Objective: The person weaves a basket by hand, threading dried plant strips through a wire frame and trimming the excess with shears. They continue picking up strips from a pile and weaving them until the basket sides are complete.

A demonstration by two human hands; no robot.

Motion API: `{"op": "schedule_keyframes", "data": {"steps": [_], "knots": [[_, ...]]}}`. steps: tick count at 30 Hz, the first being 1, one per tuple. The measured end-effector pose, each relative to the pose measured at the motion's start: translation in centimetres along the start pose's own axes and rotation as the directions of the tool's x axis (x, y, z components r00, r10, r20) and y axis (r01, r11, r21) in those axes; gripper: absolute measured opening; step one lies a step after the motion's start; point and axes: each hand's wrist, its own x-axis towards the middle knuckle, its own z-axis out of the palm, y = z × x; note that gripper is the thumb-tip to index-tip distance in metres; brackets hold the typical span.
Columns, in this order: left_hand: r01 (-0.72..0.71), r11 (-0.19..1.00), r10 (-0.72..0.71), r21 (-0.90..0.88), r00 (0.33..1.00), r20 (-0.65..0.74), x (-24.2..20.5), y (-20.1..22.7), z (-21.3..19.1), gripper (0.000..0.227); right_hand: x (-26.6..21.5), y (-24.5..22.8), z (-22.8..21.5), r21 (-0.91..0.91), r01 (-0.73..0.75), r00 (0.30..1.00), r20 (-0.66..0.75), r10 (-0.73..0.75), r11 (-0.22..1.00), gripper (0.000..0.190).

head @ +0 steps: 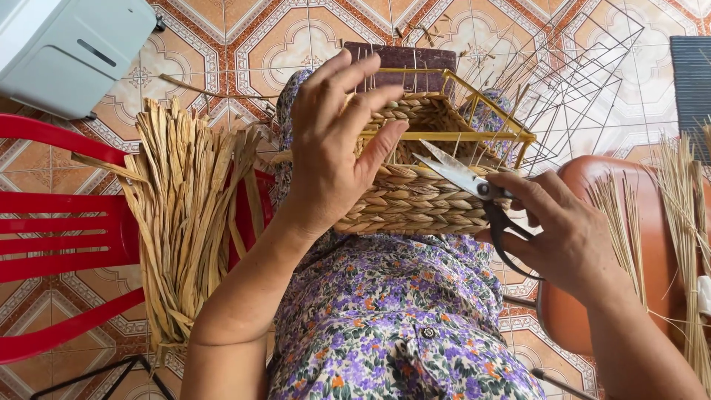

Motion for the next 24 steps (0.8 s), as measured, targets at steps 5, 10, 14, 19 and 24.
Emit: {"op": "schedule_keyframes", "data": {"steps": [5,10,14,19,24], "knots": [[-0.033,0.999,0.031,0.013,0.992,0.121,0.4,-0.3,0.4,0.018,1.4,-0.5,0.0,-0.013,-0.025,0.998,0.060,0.026,1.000,0.072],[-0.014,0.999,0.020,-0.046,0.989,0.145,0.8,-0.7,0.5,0.013,2.3,-1.2,0.1,0.042,0.038,0.999,0.033,-0.039,0.998,0.064],[0.012,0.999,-0.008,-0.033,0.991,0.133,0.4,-2.1,1.8,0.016,1.8,-0.6,0.8,0.023,0.095,0.993,0.067,-0.096,0.995,0.068],[0.068,0.995,-0.071,0.067,0.996,0.055,0.5,-2.9,2.3,0.012,-0.1,-0.7,-0.5,0.017,0.141,0.988,0.061,-0.142,0.990,0.070],[-0.014,0.993,0.016,0.120,1.000,-0.021,1.4,0.6,1.1,0.033,-2.9,2.6,-1.4,0.003,-0.074,0.996,0.040,0.074,0.997,0.071]]}}
